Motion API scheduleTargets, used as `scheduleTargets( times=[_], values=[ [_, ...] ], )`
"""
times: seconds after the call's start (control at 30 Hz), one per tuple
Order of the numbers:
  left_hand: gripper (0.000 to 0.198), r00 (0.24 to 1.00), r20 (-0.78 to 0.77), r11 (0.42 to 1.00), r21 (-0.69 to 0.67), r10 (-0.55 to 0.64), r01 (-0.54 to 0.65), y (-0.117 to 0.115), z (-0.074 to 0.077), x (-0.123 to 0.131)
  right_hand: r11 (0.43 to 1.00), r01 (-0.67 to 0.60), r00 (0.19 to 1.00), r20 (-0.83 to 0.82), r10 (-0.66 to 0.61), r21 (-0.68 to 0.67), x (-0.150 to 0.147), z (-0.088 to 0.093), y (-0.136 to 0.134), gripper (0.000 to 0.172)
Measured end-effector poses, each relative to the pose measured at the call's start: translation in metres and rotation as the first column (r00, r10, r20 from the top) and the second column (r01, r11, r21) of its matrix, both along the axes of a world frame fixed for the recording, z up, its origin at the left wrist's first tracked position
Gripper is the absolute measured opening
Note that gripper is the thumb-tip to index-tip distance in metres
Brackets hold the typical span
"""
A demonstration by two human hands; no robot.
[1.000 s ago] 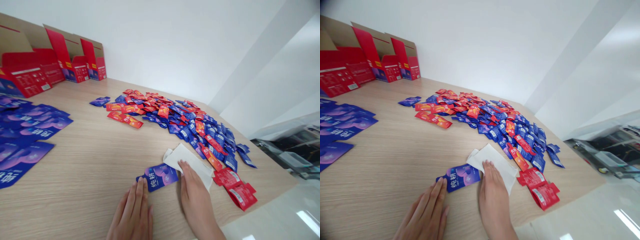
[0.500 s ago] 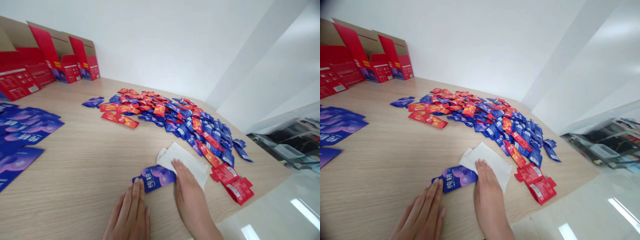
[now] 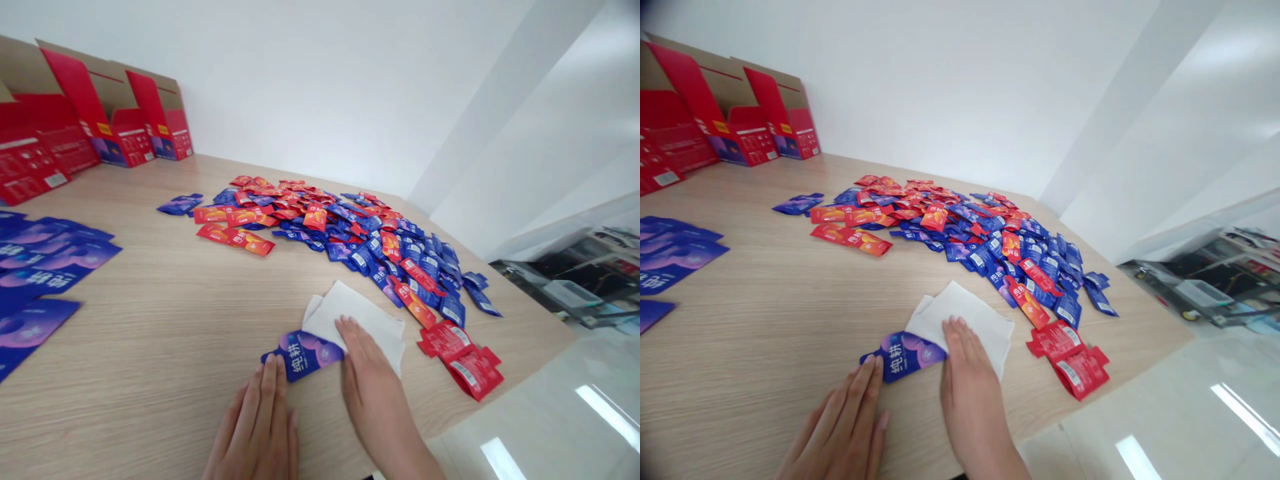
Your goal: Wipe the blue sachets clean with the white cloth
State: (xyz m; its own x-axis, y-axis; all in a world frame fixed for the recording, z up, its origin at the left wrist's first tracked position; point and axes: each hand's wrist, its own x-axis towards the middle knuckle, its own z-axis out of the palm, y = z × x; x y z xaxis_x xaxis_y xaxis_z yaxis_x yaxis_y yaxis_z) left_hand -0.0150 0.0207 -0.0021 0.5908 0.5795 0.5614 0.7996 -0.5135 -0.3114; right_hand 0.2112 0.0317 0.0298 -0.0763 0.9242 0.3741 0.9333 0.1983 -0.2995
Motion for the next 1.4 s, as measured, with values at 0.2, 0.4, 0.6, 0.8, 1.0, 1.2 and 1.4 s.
scheduleTargets(
  times=[0.2,0.4,0.6,0.8,1.0,1.2,1.4],
  values=[
    [0.054,1.000,-0.013,1.000,-0.001,0.001,-0.001,0.000,-0.001,0.002,0.999,0.052,0.974,-0.221,-0.051,-0.002,-0.020,0.017,-0.009,0.050],
    [0.047,0.998,-0.039,0.995,-0.079,-0.057,0.054,-0.001,-0.008,-0.013,0.959,-0.284,0.955,-0.088,0.282,-0.013,-0.059,0.015,-0.002,0.070],
    [0.059,1.000,0.003,0.999,-0.032,-0.013,0.013,0.000,0.006,0.000,0.999,0.037,0.997,-0.072,-0.038,-0.010,-0.017,0.012,-0.004,0.054],
    [0.065,0.984,0.164,0.992,-0.111,0.077,-0.059,-0.006,0.002,0.001,0.991,0.134,0.979,-0.152,-0.133,-0.008,-0.019,0.015,-0.003,0.045],
    [0.060,0.998,0.060,0.999,-0.038,0.023,-0.021,-0.006,0.000,-0.005,0.992,0.125,0.967,-0.221,-0.123,-0.005,-0.013,0.022,0.000,0.037],
    [0.045,1.000,-0.008,0.998,-0.066,0.018,-0.018,-0.005,-0.001,-0.005,0.972,-0.231,0.961,-0.149,0.234,0.035,-0.052,0.022,0.001,0.055],
    [0.048,0.999,-0.004,0.998,-0.048,0.034,-0.034,-0.006,0.002,-0.005,0.977,-0.213,0.977,0.005,0.213,-0.017,-0.037,0.003,0.004,0.057]
  ],
)
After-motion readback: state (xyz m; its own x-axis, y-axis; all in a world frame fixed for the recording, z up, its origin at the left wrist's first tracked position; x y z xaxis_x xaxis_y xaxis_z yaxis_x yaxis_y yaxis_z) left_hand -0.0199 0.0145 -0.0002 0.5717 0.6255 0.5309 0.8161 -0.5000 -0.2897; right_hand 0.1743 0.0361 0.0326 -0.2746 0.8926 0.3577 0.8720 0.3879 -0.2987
